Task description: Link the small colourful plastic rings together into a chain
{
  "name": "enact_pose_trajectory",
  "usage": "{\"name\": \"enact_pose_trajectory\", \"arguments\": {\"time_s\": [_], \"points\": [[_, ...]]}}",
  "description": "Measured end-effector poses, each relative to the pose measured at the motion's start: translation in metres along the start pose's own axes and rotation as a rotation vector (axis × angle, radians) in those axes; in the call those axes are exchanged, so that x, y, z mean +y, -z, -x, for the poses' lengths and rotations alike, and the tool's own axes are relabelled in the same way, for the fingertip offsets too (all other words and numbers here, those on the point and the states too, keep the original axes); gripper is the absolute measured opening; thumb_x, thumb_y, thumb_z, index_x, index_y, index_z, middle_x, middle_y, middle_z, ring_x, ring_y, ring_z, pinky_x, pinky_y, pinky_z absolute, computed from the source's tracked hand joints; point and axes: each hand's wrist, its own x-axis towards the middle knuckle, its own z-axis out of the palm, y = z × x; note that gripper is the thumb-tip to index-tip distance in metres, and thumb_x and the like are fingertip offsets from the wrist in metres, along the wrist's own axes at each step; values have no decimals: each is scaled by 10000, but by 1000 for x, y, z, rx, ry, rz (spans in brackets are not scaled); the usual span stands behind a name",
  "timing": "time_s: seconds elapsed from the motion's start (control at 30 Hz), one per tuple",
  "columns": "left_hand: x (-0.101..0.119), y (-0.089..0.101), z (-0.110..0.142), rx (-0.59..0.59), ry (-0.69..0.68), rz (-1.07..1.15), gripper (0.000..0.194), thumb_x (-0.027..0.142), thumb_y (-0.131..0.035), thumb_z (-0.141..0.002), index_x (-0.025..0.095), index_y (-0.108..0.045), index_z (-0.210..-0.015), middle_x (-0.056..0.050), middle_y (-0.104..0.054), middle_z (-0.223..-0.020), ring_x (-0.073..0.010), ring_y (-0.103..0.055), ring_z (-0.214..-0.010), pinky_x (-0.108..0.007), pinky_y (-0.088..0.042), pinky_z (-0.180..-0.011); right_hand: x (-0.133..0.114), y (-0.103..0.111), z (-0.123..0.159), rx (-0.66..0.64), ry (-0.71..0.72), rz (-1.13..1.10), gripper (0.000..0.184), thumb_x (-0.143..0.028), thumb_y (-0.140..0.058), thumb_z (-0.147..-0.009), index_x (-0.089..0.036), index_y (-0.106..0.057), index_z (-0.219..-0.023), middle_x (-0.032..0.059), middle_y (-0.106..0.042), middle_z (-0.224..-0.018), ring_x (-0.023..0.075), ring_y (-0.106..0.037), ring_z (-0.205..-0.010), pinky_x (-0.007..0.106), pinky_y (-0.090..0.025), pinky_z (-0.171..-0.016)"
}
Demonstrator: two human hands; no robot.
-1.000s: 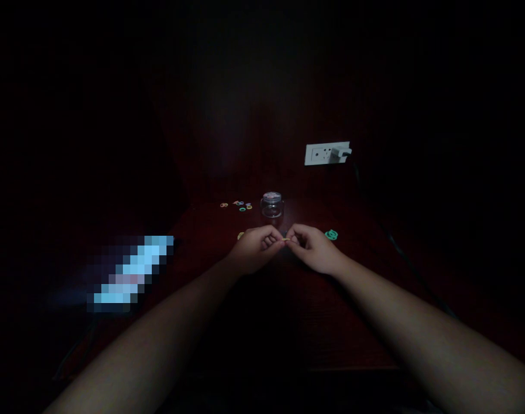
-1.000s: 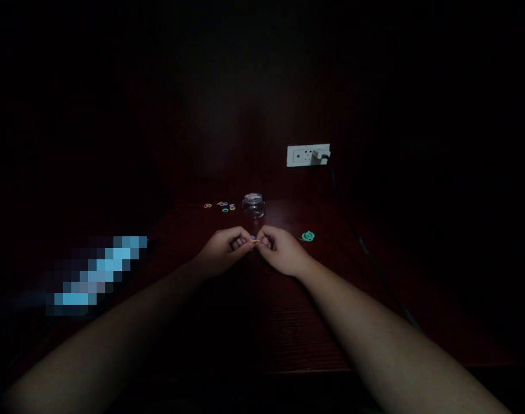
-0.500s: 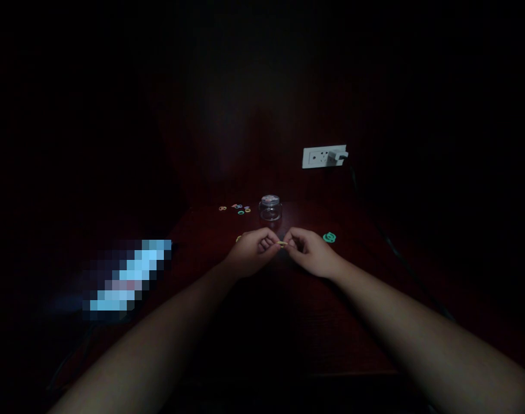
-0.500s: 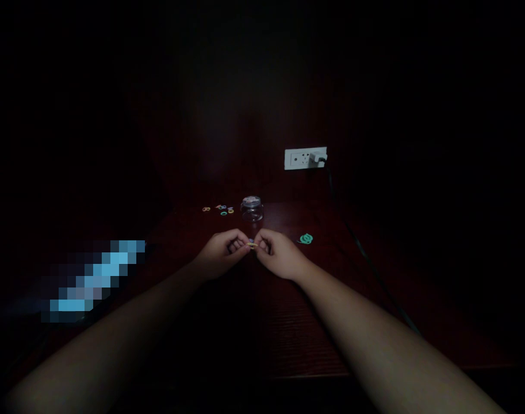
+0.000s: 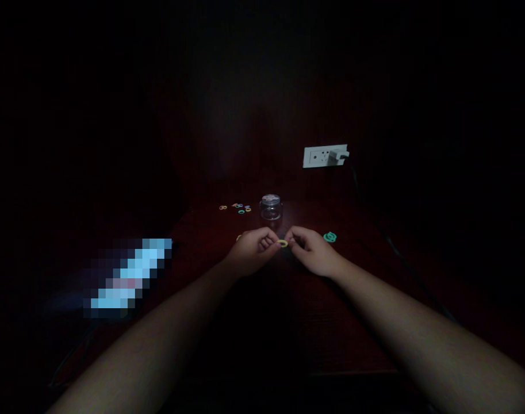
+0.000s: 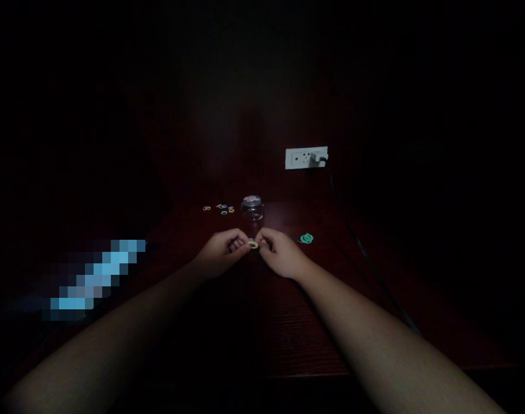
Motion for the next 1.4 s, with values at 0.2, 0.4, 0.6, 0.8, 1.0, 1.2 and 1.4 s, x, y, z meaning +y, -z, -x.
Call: {"name": "enact_pose_trajectory", "arguments": {"time_s": [0.2,0.4,0.6,0.8,1.0,1.2,1.4], "points": [[0,0,0,7,-6,-12,218,345,-537,-767,137,-586,-808,4,-550,-648,-66,-450,-551,-173,-380,-507,-2,0,1,-6,12,-18,48,-152,-471,-734,-164,-516,-745,-22,-478,-618,95,-413,-553,211,-332,-524],[-1,0,0,-15,-10,-3,200,326,-530,-772,136,-577,-814,5,-548,-658,-63,-455,-558,-173,-391,-522,-4,-1,1,-17,6,-27,54,-209,-497,-751,-163,-498,-723,-30,-440,-586,89,-388,-537,212,-321,-508],[-2,0,0,-36,-27,1,177,291,-567,-739,140,-561,-831,14,-536,-663,-60,-459,-561,-164,-381,-510,-2,-1,0,-10,2,5,76,-229,-503,-759,-161,-500,-723,-23,-453,-607,89,-397,-548,213,-326,-515],[0,0,-1,-51,-22,32,158,278,-522,-772,130,-564,-808,15,-532,-656,-54,-448,-553,-160,-372,-511,-2,-1,1,-3,15,44,106,-244,-484,-775,-163,-484,-707,-29,-441,-604,87,-393,-549,210,-324,-521],[3,1,-1,-76,-17,61,164,286,-529,-772,126,-565,-782,19,-522,-652,-53,-440,-553,-160,-365,-511,-2,-1,1,-11,25,37,96,-234,-485,-772,-163,-482,-708,-26,-446,-613,88,-389,-553,214,-328,-525],[2,1,-1,-64,-16,42,167,293,-530,-773,130,-566,-777,13,-532,-657,-61,-451,-566,-167,-380,-524,-3,-1,2,-23,8,-8,109,-250,-514,-757,-159,-490,-703,-26,-449,-599,86,-389,-543,212,-324,-511],[1,1,-1,-65,-14,30,187,307,-518,-781,127,-570,-784,18,-521,-635,-59,-436,-543,-166,-361,-504,-2,-1,2,-18,15,-22,122,-258,-525,-749,-160,-489,-685,-28,-447,-582,86,-387,-535,212,-322,-504]]}}
